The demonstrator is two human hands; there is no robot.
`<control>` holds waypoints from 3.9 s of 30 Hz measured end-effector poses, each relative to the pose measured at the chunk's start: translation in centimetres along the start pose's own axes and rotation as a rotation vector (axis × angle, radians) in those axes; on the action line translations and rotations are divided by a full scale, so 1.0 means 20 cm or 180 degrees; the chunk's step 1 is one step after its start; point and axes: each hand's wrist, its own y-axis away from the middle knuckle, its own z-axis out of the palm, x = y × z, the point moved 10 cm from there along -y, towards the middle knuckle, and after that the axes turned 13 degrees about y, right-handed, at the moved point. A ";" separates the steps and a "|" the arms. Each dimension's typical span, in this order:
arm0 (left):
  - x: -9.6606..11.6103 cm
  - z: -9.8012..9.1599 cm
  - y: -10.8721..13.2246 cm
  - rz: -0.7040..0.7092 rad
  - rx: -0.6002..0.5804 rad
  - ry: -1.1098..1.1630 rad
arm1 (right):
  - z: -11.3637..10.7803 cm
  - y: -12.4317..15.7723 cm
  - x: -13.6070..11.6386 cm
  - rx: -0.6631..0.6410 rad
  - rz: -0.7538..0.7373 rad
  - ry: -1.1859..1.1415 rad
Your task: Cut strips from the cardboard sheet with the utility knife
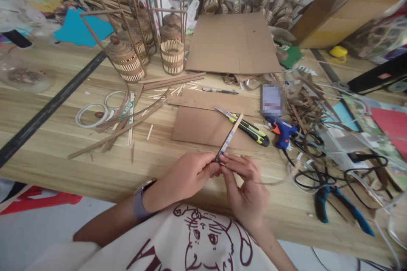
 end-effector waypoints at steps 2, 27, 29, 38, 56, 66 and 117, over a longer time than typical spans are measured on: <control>0.01 0.00 0.01 0.0031 -0.0064 -0.0046 | -0.01 -0.01 0.04 -0.0015 0.0318 -0.0013; 0.08 0.05 0.04 0.0292 -0.0576 -0.0106 | -0.01 0.04 0.19 0.0105 0.1452 -0.0900; 0.07 0.03 0.02 0.0186 -0.0457 -0.0043 | -0.02 0.04 0.17 0.0130 0.1257 -0.0840; 0.03 0.00 0.01 0.0103 0.0005 -0.0113 | -0.03 0.00 -0.05 -0.0021 -0.0336 0.0336; -0.01 -0.01 0.00 0.0015 0.0065 0.0029 | 0.02 0.02 0.01 -0.0143 0.0103 -0.0158; 0.08 0.04 0.04 0.0334 -0.0458 0.0277 | 0.04 0.05 0.21 -0.0109 0.1564 -0.1246; 0.04 0.00 0.01 -0.0003 0.0017 -0.0196 | -0.01 0.01 0.01 -0.0028 0.0118 -0.0187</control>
